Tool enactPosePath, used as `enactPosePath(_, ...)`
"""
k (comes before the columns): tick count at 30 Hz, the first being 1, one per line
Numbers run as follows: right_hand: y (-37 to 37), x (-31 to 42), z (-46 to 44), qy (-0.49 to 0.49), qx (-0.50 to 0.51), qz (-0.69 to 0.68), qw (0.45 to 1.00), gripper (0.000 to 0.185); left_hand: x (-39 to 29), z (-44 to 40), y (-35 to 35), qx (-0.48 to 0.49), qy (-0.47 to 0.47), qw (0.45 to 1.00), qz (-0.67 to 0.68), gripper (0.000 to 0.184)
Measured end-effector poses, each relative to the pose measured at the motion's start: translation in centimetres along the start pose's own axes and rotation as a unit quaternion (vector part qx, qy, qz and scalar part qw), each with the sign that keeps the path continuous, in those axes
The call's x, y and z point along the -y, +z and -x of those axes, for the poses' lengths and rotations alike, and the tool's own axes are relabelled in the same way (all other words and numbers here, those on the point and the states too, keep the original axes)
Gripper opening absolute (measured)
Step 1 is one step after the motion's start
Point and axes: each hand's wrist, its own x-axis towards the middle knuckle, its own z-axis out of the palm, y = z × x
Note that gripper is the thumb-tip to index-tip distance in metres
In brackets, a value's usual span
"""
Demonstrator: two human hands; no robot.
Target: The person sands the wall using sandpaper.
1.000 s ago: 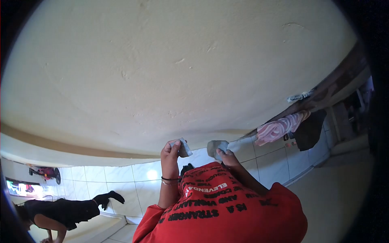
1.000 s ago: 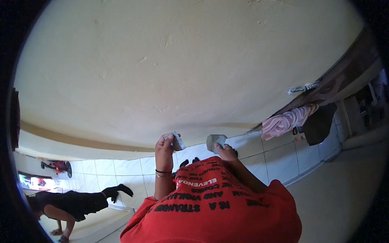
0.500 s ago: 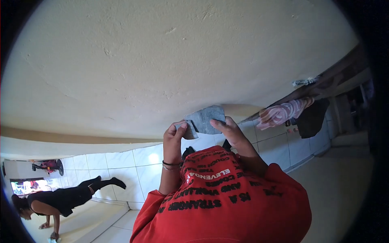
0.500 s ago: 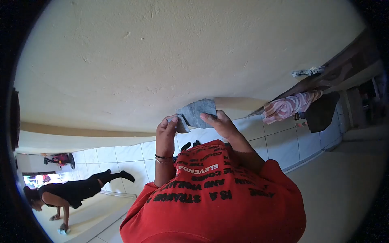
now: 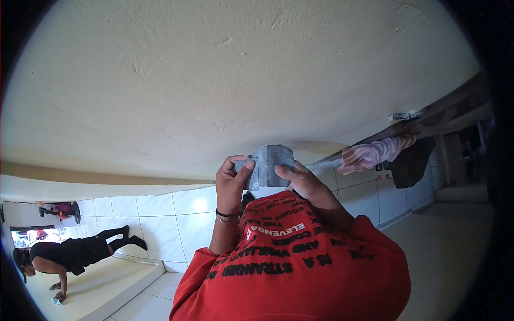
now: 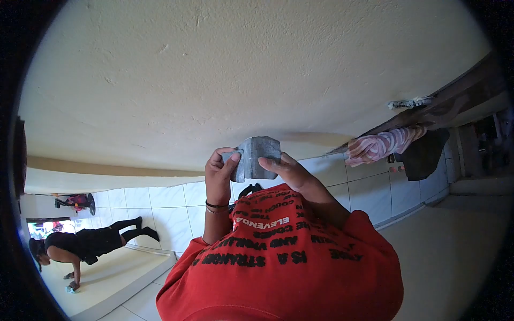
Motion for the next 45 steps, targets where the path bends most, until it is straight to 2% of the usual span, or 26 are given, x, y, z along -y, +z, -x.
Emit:
enactPosePath(6, -0.7, 0.2, -0.1, -0.029, 0.032, -0.009, 0.999, 0.049, 0.4, -0.1, 0.0, -0.020, 0.035, 0.999, 0.014, 0.014)
enactPosePath(11, 0.1, 0.4, 0.4, -0.047, 0.039, -0.010, 0.998, 0.049, -0.1, -0.1, 0.4, 0.002, 0.049, 0.999, 0.003, 0.014)
enactPosePath(22, -0.6, 0.4, 2.5, -0.061, -0.037, -0.008, 0.997, 0.045, 0.0, 0.1, 2.2, 0.035, 0.041, 0.998, -0.013, 0.014)
enactPosePath(28, -0.5, 1.5, 3.5, -0.071, -0.053, 0.038, 0.995, 0.040, 0.0, 0.1, 3.2, 0.050, 0.038, 0.997, -0.036, 0.013)
enactPosePath(45, -1.4, 1.5, 4.8, -0.085, -0.061, 0.029, 0.994, 0.033, 0.8, 1.0, 5.1, 0.073, 0.015, 0.996, -0.047, 0.013)
